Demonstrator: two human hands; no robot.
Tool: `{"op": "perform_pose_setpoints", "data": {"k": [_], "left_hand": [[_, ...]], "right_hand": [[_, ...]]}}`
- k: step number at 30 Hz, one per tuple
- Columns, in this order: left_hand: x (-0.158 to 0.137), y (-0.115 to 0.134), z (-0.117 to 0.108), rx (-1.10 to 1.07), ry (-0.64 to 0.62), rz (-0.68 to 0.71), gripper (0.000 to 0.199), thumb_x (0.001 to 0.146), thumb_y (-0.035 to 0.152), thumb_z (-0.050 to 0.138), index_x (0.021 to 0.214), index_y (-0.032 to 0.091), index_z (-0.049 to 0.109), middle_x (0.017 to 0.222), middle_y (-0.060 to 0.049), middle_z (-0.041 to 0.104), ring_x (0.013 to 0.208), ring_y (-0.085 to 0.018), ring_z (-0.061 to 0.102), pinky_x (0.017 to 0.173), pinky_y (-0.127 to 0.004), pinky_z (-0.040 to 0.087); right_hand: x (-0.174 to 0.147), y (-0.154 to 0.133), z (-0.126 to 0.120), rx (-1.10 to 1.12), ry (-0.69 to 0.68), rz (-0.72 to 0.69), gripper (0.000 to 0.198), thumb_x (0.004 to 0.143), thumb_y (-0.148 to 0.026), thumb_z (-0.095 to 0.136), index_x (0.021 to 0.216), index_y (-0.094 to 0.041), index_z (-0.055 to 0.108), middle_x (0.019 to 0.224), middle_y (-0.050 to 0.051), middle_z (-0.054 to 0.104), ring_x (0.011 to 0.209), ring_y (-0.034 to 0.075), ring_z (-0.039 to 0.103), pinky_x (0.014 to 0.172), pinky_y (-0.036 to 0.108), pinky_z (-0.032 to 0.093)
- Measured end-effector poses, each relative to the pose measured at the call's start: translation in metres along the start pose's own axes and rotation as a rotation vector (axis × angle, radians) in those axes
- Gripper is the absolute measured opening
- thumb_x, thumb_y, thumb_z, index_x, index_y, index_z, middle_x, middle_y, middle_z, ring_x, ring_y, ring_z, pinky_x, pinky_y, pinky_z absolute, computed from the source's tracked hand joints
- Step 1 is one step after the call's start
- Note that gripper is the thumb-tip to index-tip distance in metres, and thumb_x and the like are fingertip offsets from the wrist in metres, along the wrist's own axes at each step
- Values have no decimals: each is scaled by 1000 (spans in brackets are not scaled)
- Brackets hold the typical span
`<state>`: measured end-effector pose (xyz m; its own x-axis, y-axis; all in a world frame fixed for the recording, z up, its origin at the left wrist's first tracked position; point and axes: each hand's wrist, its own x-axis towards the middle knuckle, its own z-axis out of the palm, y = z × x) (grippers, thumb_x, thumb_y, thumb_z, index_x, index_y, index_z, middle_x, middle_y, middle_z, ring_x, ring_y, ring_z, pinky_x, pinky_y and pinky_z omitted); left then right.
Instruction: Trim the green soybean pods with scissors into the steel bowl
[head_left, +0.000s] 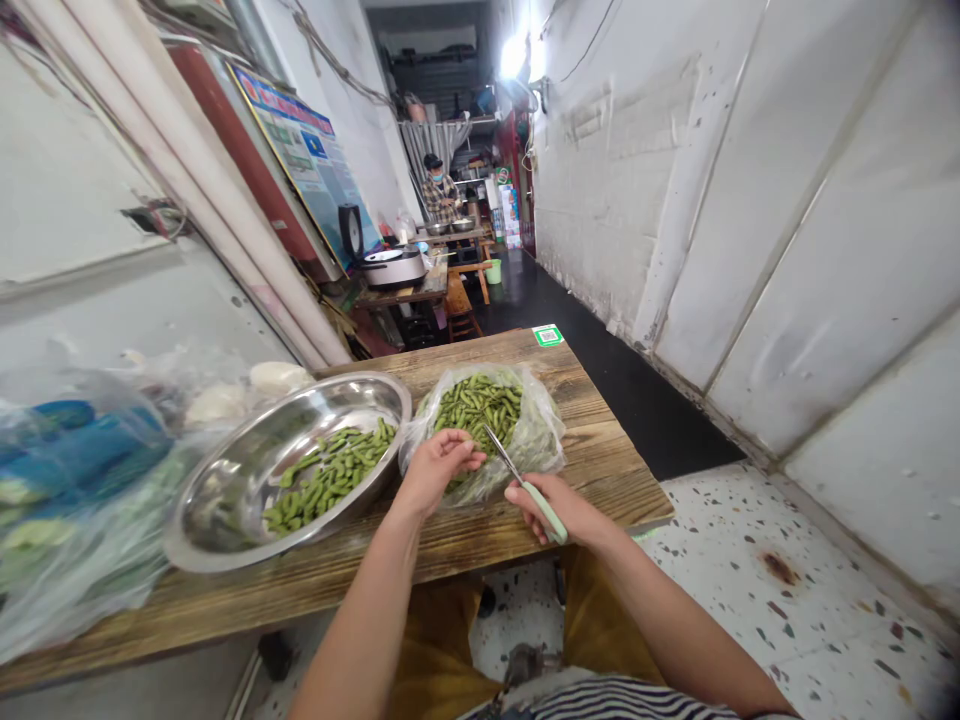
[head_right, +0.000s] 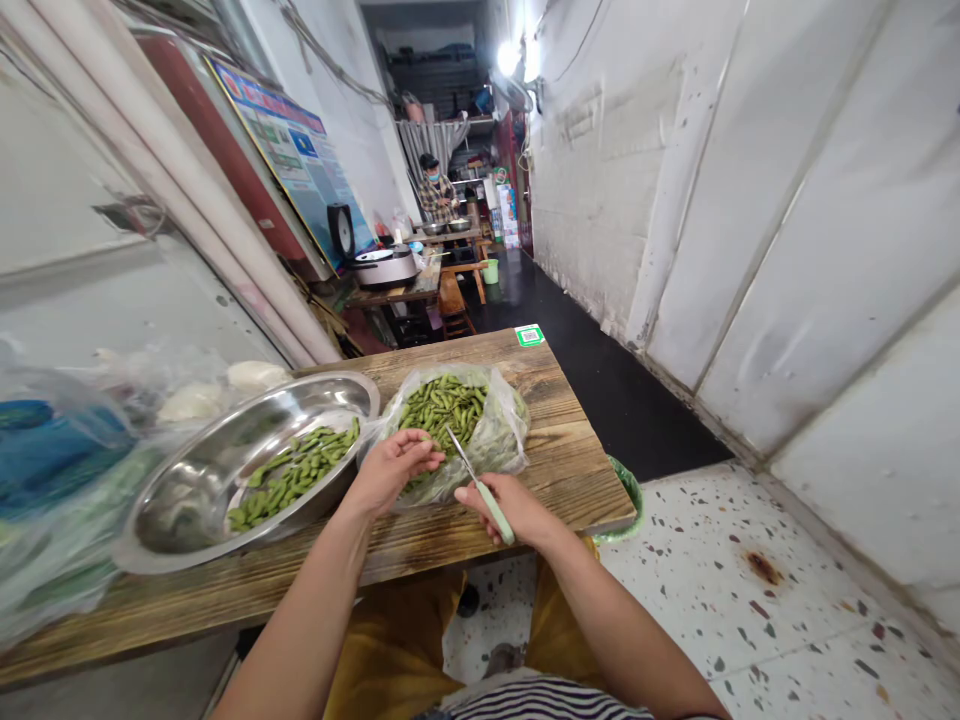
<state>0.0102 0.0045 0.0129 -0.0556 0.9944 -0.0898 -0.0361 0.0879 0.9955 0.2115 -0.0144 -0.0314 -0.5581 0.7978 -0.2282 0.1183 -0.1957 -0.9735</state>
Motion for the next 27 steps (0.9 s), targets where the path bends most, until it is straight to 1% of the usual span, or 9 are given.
{"op": "perform_pose_setpoints", "data": {"k": [2,4,6,8,11,16,19,22,27], "left_hand": [[1,0,1,-138,82,15,36,60,36,78,80,15,58,72,-1,65,74,-14,67,71,-26,53],[2,0,1,-220,164,19,32,60,32,79,76,15,57,69,0,65,73,-14,67,71,-26,53],[3,0,1,-277,210,9,29,59,28,80,71,15,56,67,0,65,74,-14,67,71,-26,54],[3,-1,1,-322,217,-4,28,57,23,81,65,15,56,66,0,65,76,-15,67,71,-25,54],[-1,0,3,-348,178,-16,27,54,21,83,63,14,58,67,-2,68,74,-13,66,70,-24,53],[-8,1,10,-274,148,-27,32,51,27,85,67,12,61,63,-2,67,59,-8,59,59,-21,47],[-9,-1,13,-189,178,-16,35,50,32,84,67,12,62,57,0,64,54,-8,55,54,-20,43],[-9,-5,16,-106,210,5,36,50,36,83,68,11,63,56,1,62,52,-8,54,52,-21,41],[-8,-11,23,-8,239,37,36,52,39,80,67,11,63,55,0,61,50,-9,52,52,-22,41]], "right_hand": [[-1,1,2,-7,-24,-20,46,78,-65,53,79,-19,48,53,-8,46,37,7,42,32,17,37],[-3,0,3,-22,-41,-21,47,80,-66,50,73,-19,44,54,-7,46,37,6,43,33,16,38],[-5,-4,5,-38,-49,-14,47,80,-65,50,71,-19,43,53,-7,46,36,5,43,34,15,39],[-7,-8,5,-49,-52,-16,47,81,-64,50,70,-19,42,52,-8,45,36,5,42,34,15,39],[-8,-13,7,-52,-51,-12,45,81,-63,51,72,-19,44,52,-8,44,37,6,43,34,16,39],[-7,-16,9,-25,-23,14,44,80,-63,53,79,-20,47,53,-8,44,36,6,41,34,16,38],[-7,-18,10,-28,-19,2,44,78,-63,56,80,-19,49,52,-9,43,36,5,39,34,16,38],[-8,-19,10,-40,-30,-18,44,76,-61,61,83,-19,51,50,-9,42,36,5,40,35,17,37],[-4,-15,14,-20,-14,-43,45,77,-62,58,72,-19,48,49,-8,43,35,6,41,33,17,39]]}}
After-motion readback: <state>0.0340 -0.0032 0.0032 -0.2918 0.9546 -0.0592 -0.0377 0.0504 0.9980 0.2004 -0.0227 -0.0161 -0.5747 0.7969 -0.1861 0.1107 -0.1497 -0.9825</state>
